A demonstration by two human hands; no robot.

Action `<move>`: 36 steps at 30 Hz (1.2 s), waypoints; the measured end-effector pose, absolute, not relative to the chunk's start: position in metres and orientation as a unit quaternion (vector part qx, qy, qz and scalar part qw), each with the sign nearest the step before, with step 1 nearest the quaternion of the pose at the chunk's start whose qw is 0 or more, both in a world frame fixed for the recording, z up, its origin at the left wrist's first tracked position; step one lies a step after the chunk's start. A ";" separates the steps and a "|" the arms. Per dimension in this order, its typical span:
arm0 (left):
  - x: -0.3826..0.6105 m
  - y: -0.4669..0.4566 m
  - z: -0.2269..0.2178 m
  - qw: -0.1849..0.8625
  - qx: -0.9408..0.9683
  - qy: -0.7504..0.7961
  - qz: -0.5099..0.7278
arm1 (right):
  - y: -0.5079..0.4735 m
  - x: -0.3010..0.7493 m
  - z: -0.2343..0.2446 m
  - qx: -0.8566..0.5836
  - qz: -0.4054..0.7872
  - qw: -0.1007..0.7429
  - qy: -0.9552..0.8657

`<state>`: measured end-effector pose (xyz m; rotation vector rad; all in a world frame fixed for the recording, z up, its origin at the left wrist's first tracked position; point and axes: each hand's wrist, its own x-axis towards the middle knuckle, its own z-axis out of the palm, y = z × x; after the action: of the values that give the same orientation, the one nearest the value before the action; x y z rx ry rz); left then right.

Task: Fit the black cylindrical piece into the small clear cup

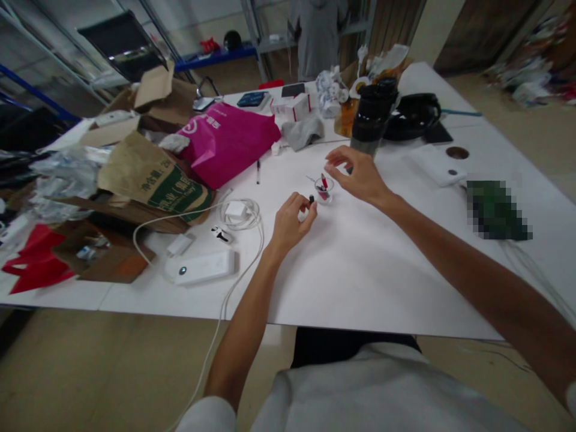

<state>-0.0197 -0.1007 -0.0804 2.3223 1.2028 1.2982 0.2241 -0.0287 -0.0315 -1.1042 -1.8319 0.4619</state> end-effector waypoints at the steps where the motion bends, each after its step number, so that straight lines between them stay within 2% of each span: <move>1: -0.019 -0.101 -0.080 0.111 0.790 0.408 0.444 | -0.031 0.229 -0.030 -0.455 0.180 0.466 -0.737; 5: -0.017 -0.103 -0.081 0.120 0.788 0.406 0.448 | -0.046 0.266 -0.026 -0.493 0.150 0.483 -0.708; 9: -0.014 -0.105 -0.080 0.135 0.780 0.409 0.454 | -0.067 0.328 -0.038 -0.541 0.132 0.463 -0.690; 14: -0.006 -0.111 -0.076 0.156 0.776 0.396 0.465 | -0.094 0.402 -0.064 -0.564 0.166 0.353 -0.728; 18: -0.001 -0.114 -0.078 0.155 0.783 0.387 0.462 | -0.107 0.422 -0.076 -0.555 0.230 0.271 -0.752; 23: 0.000 -0.110 -0.083 0.124 0.798 0.376 0.454 | -0.112 0.417 -0.079 -0.527 0.274 0.238 -0.769; 28: 0.000 -0.109 -0.081 0.109 0.807 0.346 0.466 | -0.116 0.408 -0.074 -0.536 0.249 0.274 -0.758; 36: 0.002 -0.113 -0.077 0.109 0.820 0.320 0.461 | -0.133 0.353 -0.068 -0.497 0.324 0.453 -0.665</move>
<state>0.0018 -0.1126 -0.0768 2.4125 0.9426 1.3565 0.3526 -0.1331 -0.0682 -1.2281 -1.6427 0.7988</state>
